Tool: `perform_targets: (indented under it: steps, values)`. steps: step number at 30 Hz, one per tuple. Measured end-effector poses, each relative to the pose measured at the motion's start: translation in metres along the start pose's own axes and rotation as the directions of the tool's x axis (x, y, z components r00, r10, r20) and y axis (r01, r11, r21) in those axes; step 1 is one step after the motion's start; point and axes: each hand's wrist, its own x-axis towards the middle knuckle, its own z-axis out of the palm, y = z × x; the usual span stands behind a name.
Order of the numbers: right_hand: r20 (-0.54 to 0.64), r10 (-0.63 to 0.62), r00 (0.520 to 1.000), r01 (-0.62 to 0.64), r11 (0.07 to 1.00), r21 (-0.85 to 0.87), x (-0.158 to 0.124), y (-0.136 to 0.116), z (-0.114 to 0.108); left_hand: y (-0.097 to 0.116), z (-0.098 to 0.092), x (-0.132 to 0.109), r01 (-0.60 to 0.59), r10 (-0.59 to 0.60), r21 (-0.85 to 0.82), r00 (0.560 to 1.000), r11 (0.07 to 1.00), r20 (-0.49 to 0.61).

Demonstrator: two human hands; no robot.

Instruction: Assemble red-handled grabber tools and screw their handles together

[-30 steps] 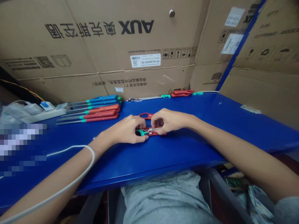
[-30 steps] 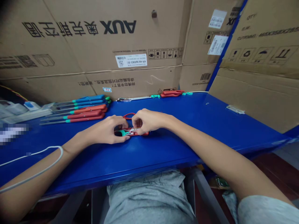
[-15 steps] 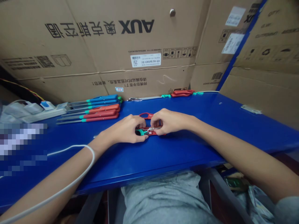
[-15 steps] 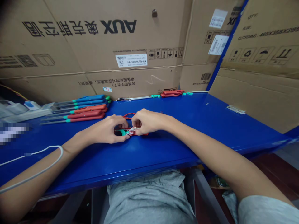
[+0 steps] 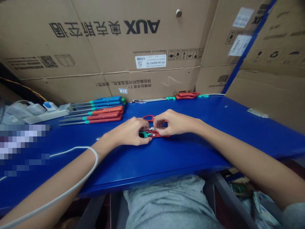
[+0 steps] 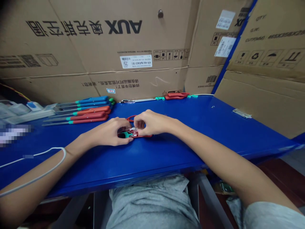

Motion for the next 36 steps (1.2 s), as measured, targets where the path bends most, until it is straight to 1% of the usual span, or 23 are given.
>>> perform_targets:
  steps: [2,4,10,16,25,36]
  values:
    - [-0.034,-0.035,0.999,0.035,0.999,-0.013,0.0004,0.0021,0.0006,-0.0006,0.0006,-0.0001,0.001,-0.001,-0.004,1.000,1.000,0.005]
    - [-0.043,-0.059,0.997,0.058,0.998,-0.031,0.0007,0.0035,0.0006,-0.0009,0.0009,-0.0002,0.000,0.000,-0.007,1.000,1.000,0.009]
    - [0.036,-0.067,0.997,0.070,0.993,-0.092,0.0011,0.0025,-0.0015,-0.0008,0.0013,-0.0005,0.003,-0.003,0.002,1.000,1.000,0.012]
    - [0.036,-0.088,0.995,0.091,0.989,-0.113,0.0003,0.0036,-0.0013,-0.0006,0.0018,-0.0007,0.007,-0.007,0.004,1.000,1.000,-0.024]
    - [0.057,-0.081,0.995,0.087,0.990,-0.109,0.0012,0.0034,0.0008,0.0000,0.0019,-0.0007,-0.015,0.015,0.003,0.999,1.000,-0.052]
    - [0.061,-0.051,0.997,0.061,0.982,-0.181,0.0017,0.0007,0.0036,0.0019,0.0012,0.0000,-0.038,0.040,0.023,0.996,0.999,-0.079]
